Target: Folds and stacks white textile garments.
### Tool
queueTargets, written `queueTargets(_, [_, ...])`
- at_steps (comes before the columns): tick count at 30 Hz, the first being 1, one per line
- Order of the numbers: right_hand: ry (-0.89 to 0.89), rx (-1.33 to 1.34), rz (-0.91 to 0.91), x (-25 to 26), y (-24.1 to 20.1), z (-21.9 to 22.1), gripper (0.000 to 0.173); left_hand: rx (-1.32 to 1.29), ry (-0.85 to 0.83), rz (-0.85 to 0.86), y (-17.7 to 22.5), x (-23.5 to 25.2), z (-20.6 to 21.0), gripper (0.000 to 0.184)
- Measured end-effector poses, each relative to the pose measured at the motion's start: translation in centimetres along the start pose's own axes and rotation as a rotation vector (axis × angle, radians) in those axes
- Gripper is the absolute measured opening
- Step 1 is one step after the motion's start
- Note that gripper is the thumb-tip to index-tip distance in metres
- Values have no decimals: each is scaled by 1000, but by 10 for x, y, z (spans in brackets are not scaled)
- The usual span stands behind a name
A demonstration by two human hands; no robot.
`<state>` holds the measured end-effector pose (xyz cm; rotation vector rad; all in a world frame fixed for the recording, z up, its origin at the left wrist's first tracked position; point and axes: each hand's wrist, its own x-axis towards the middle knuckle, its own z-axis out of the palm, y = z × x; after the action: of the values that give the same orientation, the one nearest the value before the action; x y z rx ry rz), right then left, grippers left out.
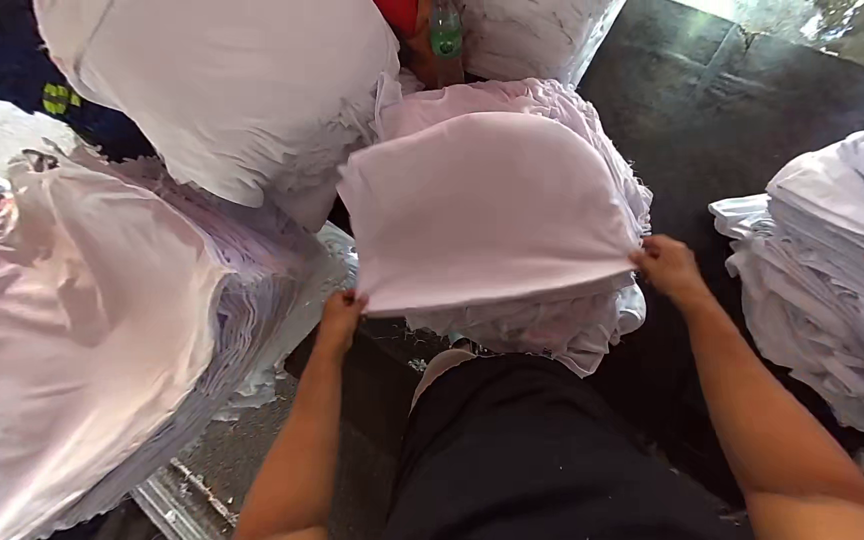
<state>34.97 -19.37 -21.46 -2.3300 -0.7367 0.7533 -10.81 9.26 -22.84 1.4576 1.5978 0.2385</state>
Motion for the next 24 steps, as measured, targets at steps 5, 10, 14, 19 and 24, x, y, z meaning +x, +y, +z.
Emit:
queueTargets(5, [-19, -61, -1, 1, 32, 25, 39, -6, -202, -221, -10, -23, 21, 40])
queueTargets(10, [-63, 43, -39, -2, 37, 23, 38, -495, -221, 219, 49, -50, -15, 26])
queueTargets(14, [-141, 80, -26, -1, 38, 22, 36, -399, -190, 151, 34, -34, 20, 29])
queueTargets(19, [-97, 74, -3, -9, 31, 16, 36, -131, -141, 47, 1, -23, 69, 37])
queueTargets(24, [-99, 250, 76, -17, 18, 12, 28, -75, -172, 143, -8, -15, 73, 38])
